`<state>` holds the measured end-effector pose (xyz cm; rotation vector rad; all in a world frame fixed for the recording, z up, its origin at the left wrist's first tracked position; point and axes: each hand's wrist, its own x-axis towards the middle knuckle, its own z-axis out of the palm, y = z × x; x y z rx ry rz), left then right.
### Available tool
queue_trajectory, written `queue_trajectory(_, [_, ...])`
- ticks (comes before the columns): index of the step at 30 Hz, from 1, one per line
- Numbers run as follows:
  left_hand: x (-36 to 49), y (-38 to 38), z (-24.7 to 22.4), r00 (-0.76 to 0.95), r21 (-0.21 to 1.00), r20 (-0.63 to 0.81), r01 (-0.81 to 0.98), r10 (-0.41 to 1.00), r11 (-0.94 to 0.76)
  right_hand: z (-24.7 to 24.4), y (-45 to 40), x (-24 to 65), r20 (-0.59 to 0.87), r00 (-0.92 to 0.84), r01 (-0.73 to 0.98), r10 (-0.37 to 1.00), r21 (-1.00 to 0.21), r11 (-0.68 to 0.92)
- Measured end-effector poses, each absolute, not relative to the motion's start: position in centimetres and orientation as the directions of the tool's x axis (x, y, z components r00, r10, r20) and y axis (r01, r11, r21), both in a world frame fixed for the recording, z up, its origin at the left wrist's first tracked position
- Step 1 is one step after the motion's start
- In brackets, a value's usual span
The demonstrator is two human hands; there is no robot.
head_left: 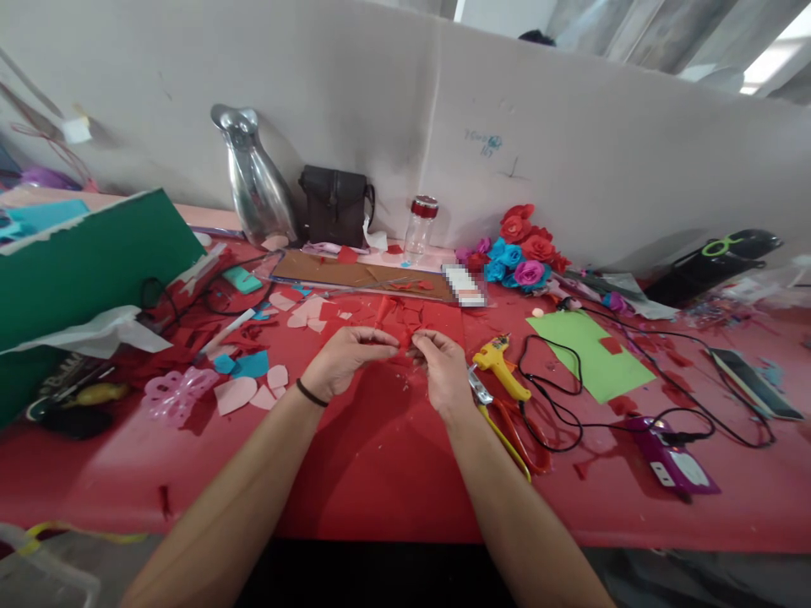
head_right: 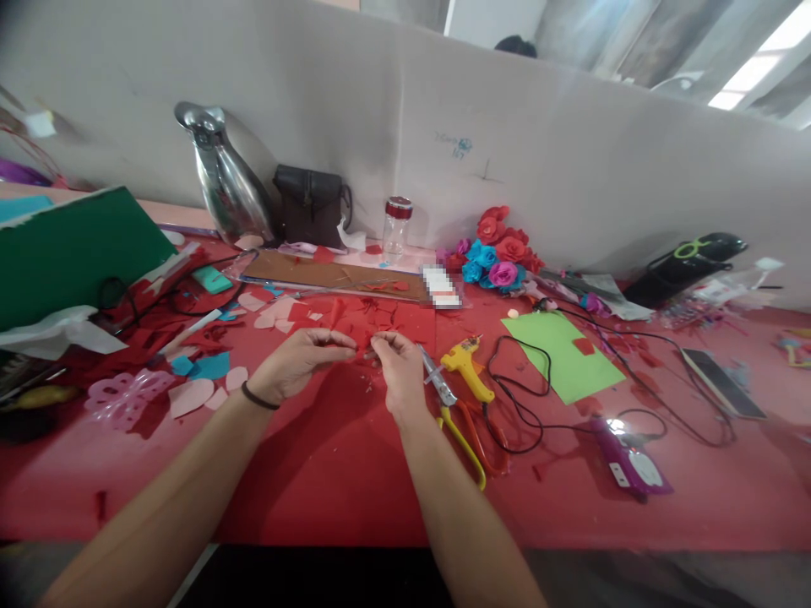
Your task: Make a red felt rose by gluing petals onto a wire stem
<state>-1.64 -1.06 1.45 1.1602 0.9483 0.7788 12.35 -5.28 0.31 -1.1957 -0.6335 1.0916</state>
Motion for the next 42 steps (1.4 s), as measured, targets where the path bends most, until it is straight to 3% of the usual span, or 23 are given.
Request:
queue_trajectory(7, [-0.7, -2.1, 2.0, 0.389, 0.984, -0.135, -0.058, 0.911, 0.171, -0.3, -5.3, 12.4, -0.132, 0.378, -0.330, 0.916, -0.944, 0.001])
queue_trajectory(13, [-0.5, -1.7, 1.4, 0.284, 0.965, -0.203, -0.102, 0.937, 0.240, -0.3, -5.7, 12.0, 0.131, 0.378, -0.001, 0.916, -0.990, 0.141])
queue_trajectory(16, [-0.8, -1.4, 1.3, 0.276, 0.941, -0.261, -0.142, 0.925, 0.308, -0.2, -6.0, 11.8, 0.305, 0.317, 0.293, 0.898, -0.932, 0.213])
queue_trajectory(19, [-0.9, -1.3, 1.4, 0.299, 0.926, -0.265, -0.186, 0.917, 0.328, -0.4, -6.2, 11.6, 0.331, 0.258, 0.416, 0.908, -0.886, 0.205])
queue_trajectory(28, [-1.4, -0.9, 1.3, 0.309, 0.912, -0.254, -0.240, 0.916, 0.334, -0.7, -6.2, 11.9, 0.276, 0.272, 0.384, 0.922, -0.910, 0.159])
queue_trajectory(32, [-1.4, -0.8, 1.3, 0.235, 0.919, -0.245, -0.252, 0.941, 0.302, -0.8, -5.8, 11.8, 0.108, 0.275, 0.028, 0.955, -0.994, 0.105])
queue_trajectory(35, [-1.4, -0.9, 1.3, 0.290, 0.918, -0.231, -0.250, 0.929, 0.307, -0.9, -5.4, 11.8, 0.012, 0.315, -0.233, 0.949, -0.968, 0.089])
queue_trajectory(38, [-1.4, -1.1, 1.4, 0.358, 0.915, -0.190, -0.274, 0.914, 0.297, -0.8, -5.2, 11.9, -0.011, 0.376, -0.311, 0.927, -0.944, 0.115])
queue_trajectory(42, [-1.3, -1.3, 1.5, 0.369, 0.916, -0.163, -0.287, 0.915, 0.279, -0.5, -5.5, 11.8, -0.012, 0.363, -0.288, 0.932, -0.953, 0.099])
